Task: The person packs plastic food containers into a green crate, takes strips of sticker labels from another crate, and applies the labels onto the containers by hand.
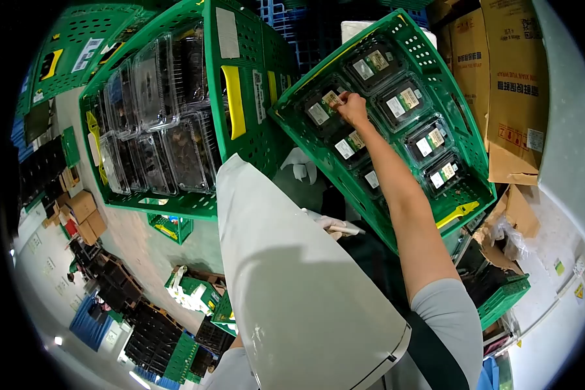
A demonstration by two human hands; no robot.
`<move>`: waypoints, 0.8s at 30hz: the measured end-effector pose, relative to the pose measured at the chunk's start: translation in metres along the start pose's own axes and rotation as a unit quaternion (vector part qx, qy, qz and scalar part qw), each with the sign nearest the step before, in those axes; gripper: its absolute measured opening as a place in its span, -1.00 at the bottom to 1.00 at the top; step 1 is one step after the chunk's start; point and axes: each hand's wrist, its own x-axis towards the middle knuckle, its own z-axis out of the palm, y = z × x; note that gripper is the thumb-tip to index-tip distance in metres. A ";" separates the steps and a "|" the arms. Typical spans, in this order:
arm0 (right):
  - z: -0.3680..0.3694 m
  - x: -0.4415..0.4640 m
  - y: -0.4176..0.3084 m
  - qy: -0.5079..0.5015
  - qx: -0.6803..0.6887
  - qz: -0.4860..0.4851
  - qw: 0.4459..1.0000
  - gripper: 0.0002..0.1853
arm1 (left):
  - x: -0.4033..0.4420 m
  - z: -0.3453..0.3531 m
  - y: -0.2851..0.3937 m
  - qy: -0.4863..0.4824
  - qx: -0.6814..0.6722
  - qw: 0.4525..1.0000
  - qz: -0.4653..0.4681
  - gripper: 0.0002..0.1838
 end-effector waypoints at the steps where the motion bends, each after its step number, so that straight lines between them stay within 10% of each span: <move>1: 0.006 0.006 0.005 0.016 -0.009 -0.022 1.000 -0.62 | 0.002 0.000 -0.001 0.001 -0.001 1.000 0.000 -0.44; 13: 0.018 0.013 -0.002 0.040 -0.381 -0.135 0.914 -0.63 | 0.005 0.006 -0.011 0.027 -0.022 0.999 -0.001 -0.59; 19: -0.045 -0.059 0.002 0.073 -0.278 -0.150 0.946 -0.76 | -0.009 0.010 -0.003 0.075 -0.048 0.996 0.002 -0.65; 24: -0.103 -0.175 -0.039 -0.144 0.045 -0.074 0.986 -0.69 | -0.022 0.008 0.020 0.153 -0.115 0.980 -0.050 -0.70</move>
